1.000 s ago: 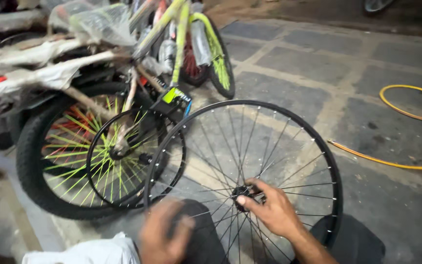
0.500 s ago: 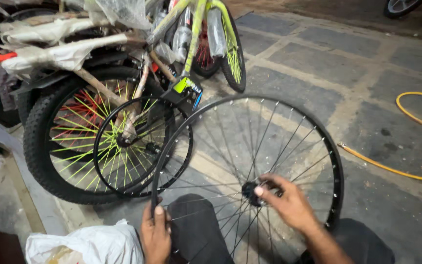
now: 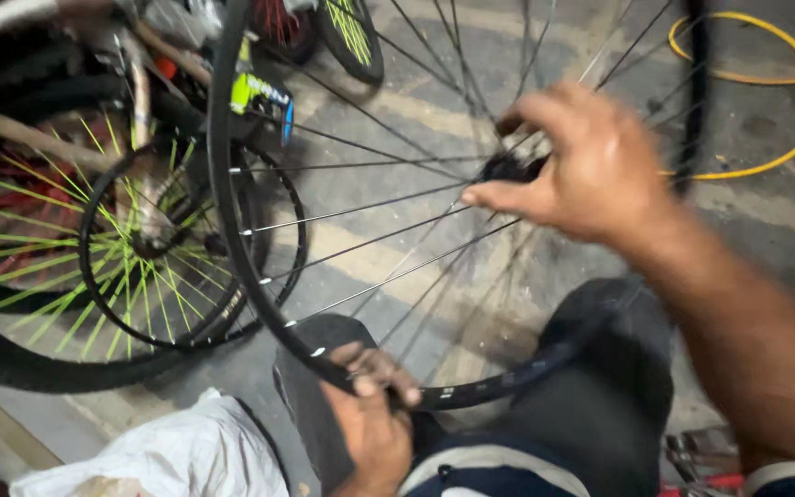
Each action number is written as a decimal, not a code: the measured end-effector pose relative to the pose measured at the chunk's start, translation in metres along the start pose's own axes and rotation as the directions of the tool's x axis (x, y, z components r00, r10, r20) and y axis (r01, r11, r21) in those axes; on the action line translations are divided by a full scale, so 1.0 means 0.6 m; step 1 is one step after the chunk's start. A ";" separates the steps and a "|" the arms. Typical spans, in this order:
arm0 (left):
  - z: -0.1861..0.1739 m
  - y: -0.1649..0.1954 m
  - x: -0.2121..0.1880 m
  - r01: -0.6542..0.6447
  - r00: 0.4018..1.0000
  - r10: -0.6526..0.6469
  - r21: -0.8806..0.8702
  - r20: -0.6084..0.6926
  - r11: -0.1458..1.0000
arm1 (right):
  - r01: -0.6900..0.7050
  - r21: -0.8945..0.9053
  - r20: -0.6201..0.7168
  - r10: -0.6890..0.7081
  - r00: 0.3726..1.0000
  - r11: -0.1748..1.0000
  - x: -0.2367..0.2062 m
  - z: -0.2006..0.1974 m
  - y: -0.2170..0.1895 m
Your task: The person sits on the floor holding a bicycle wheel across their lap and works around the rim, using a small tool on the spokes and rim while rotating the wheel. They turn the wheel over and continue working on the other side, with completed wheels visible nearby.
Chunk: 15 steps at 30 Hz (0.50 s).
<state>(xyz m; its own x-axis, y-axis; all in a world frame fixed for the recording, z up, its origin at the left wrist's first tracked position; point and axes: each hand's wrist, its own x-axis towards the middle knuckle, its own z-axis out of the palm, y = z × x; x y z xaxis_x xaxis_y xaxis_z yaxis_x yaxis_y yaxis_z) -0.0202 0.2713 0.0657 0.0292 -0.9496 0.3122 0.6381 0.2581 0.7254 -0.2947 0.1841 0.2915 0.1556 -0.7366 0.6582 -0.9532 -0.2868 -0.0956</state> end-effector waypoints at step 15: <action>0.012 0.131 0.279 0.290 0.938 -0.345 0.483 0.027 0.826 | 0.325 0.137 0.608 -0.339 0.718 0.936 -0.085 0.032 -0.005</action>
<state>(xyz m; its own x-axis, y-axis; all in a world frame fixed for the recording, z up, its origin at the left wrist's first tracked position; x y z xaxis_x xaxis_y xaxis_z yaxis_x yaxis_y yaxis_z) 0.0295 0.1337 0.1796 -0.2133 -0.9752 0.0591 0.1641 0.0239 0.9862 -0.2947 0.2106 0.2438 0.5922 -0.8042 0.0511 -0.8057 -0.5919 0.0224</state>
